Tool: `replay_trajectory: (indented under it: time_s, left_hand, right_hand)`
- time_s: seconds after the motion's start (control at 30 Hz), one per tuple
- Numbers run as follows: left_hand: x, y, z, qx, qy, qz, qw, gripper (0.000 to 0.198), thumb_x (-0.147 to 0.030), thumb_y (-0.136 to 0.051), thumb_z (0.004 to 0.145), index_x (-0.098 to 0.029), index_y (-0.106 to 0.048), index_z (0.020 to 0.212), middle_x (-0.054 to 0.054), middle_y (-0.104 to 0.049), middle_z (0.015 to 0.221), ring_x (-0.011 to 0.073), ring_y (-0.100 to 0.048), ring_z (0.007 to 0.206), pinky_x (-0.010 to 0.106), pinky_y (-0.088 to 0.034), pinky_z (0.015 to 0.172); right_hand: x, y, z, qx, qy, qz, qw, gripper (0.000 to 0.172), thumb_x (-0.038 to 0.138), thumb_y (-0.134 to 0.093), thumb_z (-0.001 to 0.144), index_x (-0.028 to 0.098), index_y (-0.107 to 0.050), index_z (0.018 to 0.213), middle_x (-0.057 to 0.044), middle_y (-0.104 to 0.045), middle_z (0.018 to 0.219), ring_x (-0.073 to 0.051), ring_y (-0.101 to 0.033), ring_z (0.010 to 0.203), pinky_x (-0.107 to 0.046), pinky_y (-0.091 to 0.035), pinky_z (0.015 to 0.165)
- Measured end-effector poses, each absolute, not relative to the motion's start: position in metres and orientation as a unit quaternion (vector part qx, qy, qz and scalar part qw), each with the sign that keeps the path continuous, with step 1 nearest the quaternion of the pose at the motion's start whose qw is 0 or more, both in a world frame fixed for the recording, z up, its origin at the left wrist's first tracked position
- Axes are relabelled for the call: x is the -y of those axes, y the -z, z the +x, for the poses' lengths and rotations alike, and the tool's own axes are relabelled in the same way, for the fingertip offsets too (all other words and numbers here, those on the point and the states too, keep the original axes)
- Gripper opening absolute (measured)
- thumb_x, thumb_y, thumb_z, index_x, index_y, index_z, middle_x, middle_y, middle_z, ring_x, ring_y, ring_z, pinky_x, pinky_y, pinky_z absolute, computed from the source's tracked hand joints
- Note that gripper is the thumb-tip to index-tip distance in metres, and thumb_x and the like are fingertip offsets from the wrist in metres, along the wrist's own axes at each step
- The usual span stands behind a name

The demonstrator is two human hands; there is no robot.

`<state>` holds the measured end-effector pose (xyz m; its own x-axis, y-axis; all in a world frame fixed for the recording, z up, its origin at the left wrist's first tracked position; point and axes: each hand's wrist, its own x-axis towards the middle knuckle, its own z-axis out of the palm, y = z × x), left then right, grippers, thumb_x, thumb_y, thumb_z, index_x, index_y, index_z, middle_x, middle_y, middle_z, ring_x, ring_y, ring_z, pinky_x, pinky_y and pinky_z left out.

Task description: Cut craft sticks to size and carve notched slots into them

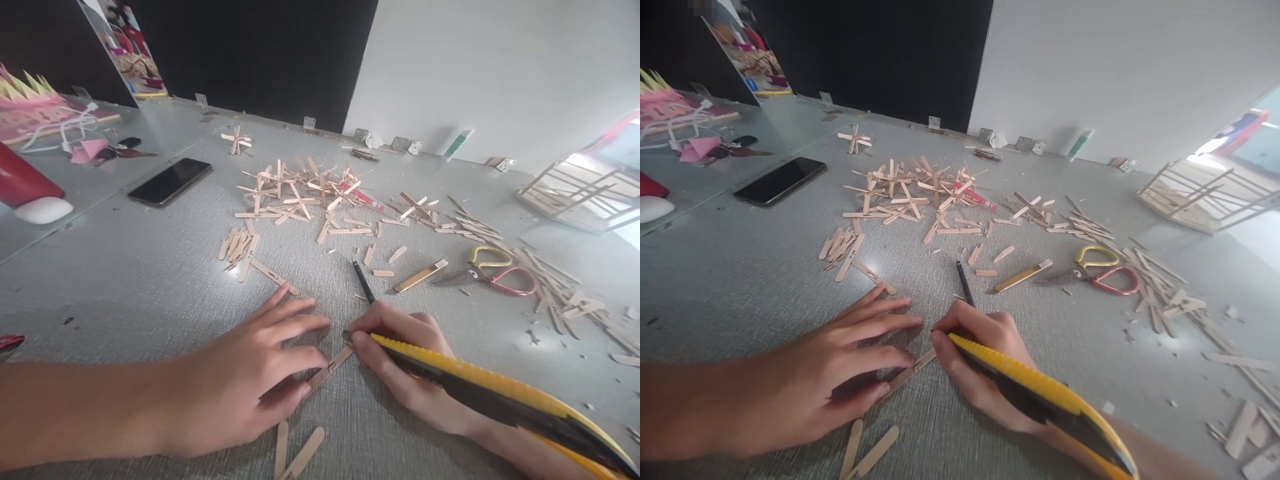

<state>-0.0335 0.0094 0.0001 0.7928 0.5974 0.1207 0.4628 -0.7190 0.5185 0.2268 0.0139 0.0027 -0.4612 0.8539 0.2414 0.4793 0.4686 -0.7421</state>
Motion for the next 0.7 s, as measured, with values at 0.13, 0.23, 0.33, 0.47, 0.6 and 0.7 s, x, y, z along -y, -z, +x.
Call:
replay_trajectory:
  time_s: [0.13, 0.23, 0.33, 0.47, 0.6, 0.7]
  left_hand:
    - [-0.01, 0.001, -0.032, -0.286, -0.139, 0.919, 0.232, 0.029, -0.016, -0.054, 0.101, -0.028, -0.066, 0.124, 0.004, -0.055, 0.151, 0.0283, -0.035, 0.152, 0.061, -0.02, 0.128]
    - [-0.009, 0.0, -0.032, -0.287, -0.141, 0.92, 0.227, 0.027, -0.015, -0.051, 0.102, -0.027, -0.067, 0.121, 0.004, -0.056, 0.151, 0.0274, -0.037, 0.151, 0.058, -0.021, 0.129]
    - [-0.009, 0.001, -0.033, -0.284, -0.139, 0.92, 0.23, 0.026, -0.016, -0.048, 0.105, -0.026, -0.066, 0.12, 0.003, -0.055, 0.152, 0.0257, -0.037, 0.152, 0.056, -0.022, 0.129]
    - [-0.011, 0.002, -0.032, -0.28, -0.142, 0.92, 0.234, 0.017, -0.024, -0.051, 0.106, -0.023, -0.065, 0.117, 0.005, -0.056, 0.151, 0.0269, -0.035, 0.152, 0.057, -0.02, 0.13]
    - [-0.012, 0.004, -0.031, -0.276, -0.158, 0.921, 0.226, 0.013, -0.022, -0.054, 0.105, -0.021, -0.064, 0.114, 0.005, -0.058, 0.149, 0.0264, -0.038, 0.15, 0.055, -0.02, 0.13]
    - [-0.012, 0.005, -0.03, -0.269, -0.182, 0.922, 0.212, 0.018, -0.014, -0.051, 0.104, -0.018, -0.064, 0.115, 0.006, -0.061, 0.145, 0.0243, -0.043, 0.147, 0.051, -0.023, 0.131]
  right_hand:
    - [-0.014, -0.003, 0.226, 0.8, -0.307, -0.414, 0.307, 0.021, 0.029, -0.057, 0.099, 0.022, -0.059, 0.08, 0.007, -0.051, 0.052, -0.008, -0.043, 0.042, -0.024, -0.031, 0.042]
    - [-0.014, -0.003, 0.226, 0.802, -0.311, -0.407, 0.309, 0.021, 0.027, -0.056, 0.1, 0.022, -0.059, 0.08, 0.008, -0.05, 0.053, -0.007, -0.042, 0.042, -0.023, -0.031, 0.042]
    - [-0.013, -0.003, 0.227, 0.8, -0.312, -0.409, 0.308, 0.019, 0.027, -0.057, 0.099, 0.021, -0.059, 0.081, 0.008, -0.05, 0.054, -0.007, -0.043, 0.044, -0.023, -0.031, 0.043]
    - [-0.014, -0.002, 0.229, 0.803, -0.308, -0.408, 0.306, 0.016, 0.025, -0.058, 0.1, 0.022, -0.058, 0.084, 0.009, -0.05, 0.055, -0.007, -0.042, 0.044, -0.022, -0.034, 0.044]
    - [-0.011, 0.004, 0.231, 0.855, -0.215, -0.348, 0.318, 0.008, 0.016, -0.056, 0.101, 0.02, -0.06, 0.107, 0.004, -0.062, 0.069, -0.009, -0.05, 0.05, -0.022, -0.041, 0.046]
    - [-0.004, 0.001, 0.23, 0.935, -0.04, -0.256, 0.243, 0.022, 0.01, -0.05, 0.102, 0.013, -0.059, 0.122, -0.003, -0.066, 0.076, -0.014, -0.055, 0.055, -0.028, -0.043, 0.046]
